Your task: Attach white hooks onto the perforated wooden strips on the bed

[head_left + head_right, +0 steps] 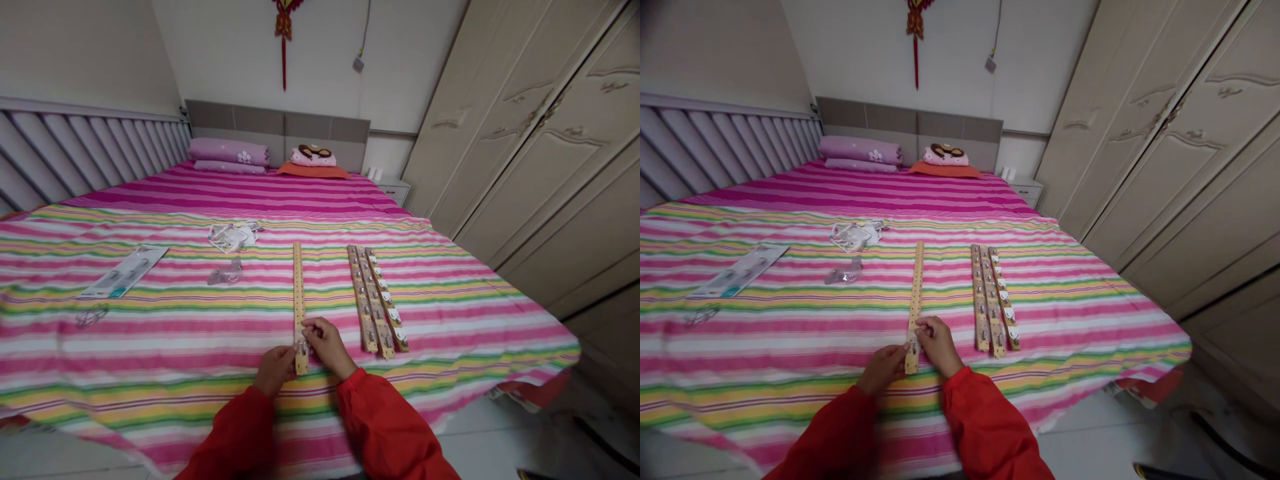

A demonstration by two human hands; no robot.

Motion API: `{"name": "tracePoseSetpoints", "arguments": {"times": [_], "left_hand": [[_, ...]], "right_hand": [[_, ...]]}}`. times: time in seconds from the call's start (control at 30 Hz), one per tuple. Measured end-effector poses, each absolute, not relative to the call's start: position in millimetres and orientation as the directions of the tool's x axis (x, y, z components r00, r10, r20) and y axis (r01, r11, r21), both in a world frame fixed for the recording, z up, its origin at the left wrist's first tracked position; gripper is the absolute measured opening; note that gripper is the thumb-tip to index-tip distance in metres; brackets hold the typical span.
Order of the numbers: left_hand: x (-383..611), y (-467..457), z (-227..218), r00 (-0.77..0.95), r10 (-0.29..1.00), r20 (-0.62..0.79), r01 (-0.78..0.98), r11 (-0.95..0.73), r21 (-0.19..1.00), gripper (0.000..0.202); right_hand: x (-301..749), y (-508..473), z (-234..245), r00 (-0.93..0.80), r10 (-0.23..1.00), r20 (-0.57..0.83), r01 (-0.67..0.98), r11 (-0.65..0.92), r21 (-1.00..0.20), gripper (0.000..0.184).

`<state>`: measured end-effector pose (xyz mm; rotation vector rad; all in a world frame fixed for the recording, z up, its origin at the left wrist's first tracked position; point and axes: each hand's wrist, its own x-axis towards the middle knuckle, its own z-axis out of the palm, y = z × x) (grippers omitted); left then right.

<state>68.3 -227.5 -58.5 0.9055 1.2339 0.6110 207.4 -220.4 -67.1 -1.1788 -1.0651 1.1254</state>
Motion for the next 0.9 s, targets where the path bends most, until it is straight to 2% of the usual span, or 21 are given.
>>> {"name": "tracePoseSetpoints", "arguments": {"times": [0.17, 0.3, 0.43, 0.57, 0.77, 0.9], "left_hand": [[67.4, -230.3, -55.3, 0.292, 0.806, -0.515, 0.021, 0.533, 0.846, 0.047], [69.0, -232.3, -59.8, 0.34, 0.822, -0.457, -0.011, 0.489, 0.872, 0.054], [68.9, -232.1, -64.1, 0.247, 0.879, -0.408, 0.073, 0.403, 0.912, 0.056], [69.7, -228.3, -59.0, 0.216, 0.896, -0.389, 0.173, 0.357, 0.918, 0.049], [77.2, -212.0, -50.9, 0.248, 0.833, -0.494, 0.074, 0.493, 0.867, 0.046], [78.5, -205.8, -49.6, 0.275, 0.814, -0.512, 0.073, 0.513, 0.855, 0.038]], "right_hand": [[204.9, -239.6, -71.4, 0.194, 0.978, -0.079, -0.149, -0.05, -0.988, 0.037], [201.7, -256.2, -74.8, 0.099, 0.972, -0.214, -0.223, -0.188, -0.956, 0.045], [198.2, -264.8, -73.5, 0.005, 0.949, -0.316, -0.393, -0.289, -0.873, 0.044], [197.7, -267.2, -73.0, 0.004, 0.944, -0.329, -0.472, -0.288, -0.833, 0.036], [201.0, -268.6, -73.0, 0.037, 0.94, -0.339, -0.456, -0.286, -0.843, 0.031], [201.6, -269.6, -73.0, 0.075, 0.935, -0.348, -0.439, -0.282, -0.853, 0.026]]}}
